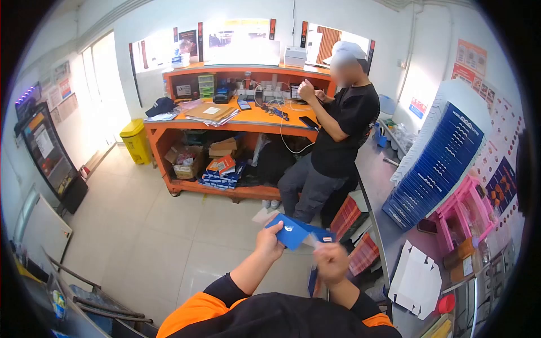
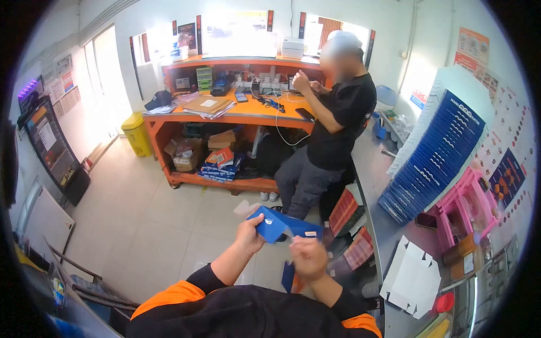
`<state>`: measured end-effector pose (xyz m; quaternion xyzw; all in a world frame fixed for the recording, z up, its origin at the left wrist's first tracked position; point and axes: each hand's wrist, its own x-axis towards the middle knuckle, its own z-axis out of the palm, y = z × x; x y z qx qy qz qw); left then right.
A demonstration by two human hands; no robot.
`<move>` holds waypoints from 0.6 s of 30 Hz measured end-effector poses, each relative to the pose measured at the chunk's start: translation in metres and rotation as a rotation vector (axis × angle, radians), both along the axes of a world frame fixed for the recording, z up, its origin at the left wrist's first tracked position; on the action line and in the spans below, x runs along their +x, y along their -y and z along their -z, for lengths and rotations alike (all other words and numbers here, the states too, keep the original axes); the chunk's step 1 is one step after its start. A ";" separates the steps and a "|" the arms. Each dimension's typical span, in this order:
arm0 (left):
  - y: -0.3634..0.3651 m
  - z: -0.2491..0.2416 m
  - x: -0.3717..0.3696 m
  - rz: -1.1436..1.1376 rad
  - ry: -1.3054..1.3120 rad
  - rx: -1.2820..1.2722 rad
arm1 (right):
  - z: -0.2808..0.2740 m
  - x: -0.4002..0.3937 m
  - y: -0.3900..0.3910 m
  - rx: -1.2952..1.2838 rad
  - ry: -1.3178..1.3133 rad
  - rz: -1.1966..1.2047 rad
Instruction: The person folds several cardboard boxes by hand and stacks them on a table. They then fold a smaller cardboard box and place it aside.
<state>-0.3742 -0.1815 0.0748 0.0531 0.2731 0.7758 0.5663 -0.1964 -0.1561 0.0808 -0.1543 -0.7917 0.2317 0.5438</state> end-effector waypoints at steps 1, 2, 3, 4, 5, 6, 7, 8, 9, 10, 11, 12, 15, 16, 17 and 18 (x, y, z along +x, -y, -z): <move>-0.001 -0.001 0.002 -0.029 -0.015 -0.008 | 0.001 0.005 0.001 -0.242 -0.110 0.105; 0.001 -0.003 0.009 -0.040 -0.093 0.010 | -0.004 0.002 -0.001 -0.242 -0.164 0.096; 0.005 -0.006 0.018 -0.039 -0.206 0.084 | -0.016 -0.005 -0.004 -0.242 -0.217 0.088; 0.009 -0.008 0.027 -0.038 -0.322 0.162 | -0.036 -0.008 -0.004 0.137 -0.026 0.193; 0.011 -0.011 0.034 -0.037 -0.439 0.242 | -0.047 -0.011 -0.003 0.318 0.075 0.192; 0.011 -0.013 0.039 -0.046 -0.376 0.360 | -0.045 -0.011 -0.003 0.366 0.128 0.158; 0.012 -0.019 0.035 -0.019 -0.295 0.379 | -0.043 -0.010 -0.003 0.414 0.182 0.122; 0.012 -0.028 0.028 0.005 -0.213 0.398 | -0.044 -0.009 -0.003 0.382 0.194 0.034; 0.011 -0.036 0.023 0.026 -0.127 0.418 | -0.045 -0.006 -0.003 0.350 0.209 -0.057; 0.012 -0.038 0.019 0.073 -0.171 0.451 | -0.045 -0.005 -0.003 0.315 0.222 -0.149; 0.012 -0.032 0.020 0.137 -0.223 0.351 | -0.041 -0.006 -0.002 0.276 0.186 -0.082; 0.011 -0.027 0.022 0.202 -0.275 0.252 | -0.036 -0.008 -0.002 0.237 0.149 -0.015; 0.015 -0.015 0.037 0.298 -0.355 0.227 | -0.032 -0.014 0.001 0.216 0.093 0.146; 0.016 -0.011 0.039 0.305 -0.322 0.235 | -0.030 -0.015 0.001 0.214 0.095 0.163; 0.018 -0.010 0.041 0.312 -0.290 0.244 | -0.029 -0.014 0.001 0.213 0.096 0.180; 0.020 -0.007 0.041 0.364 -0.357 0.294 | -0.030 -0.009 0.001 0.200 0.153 0.159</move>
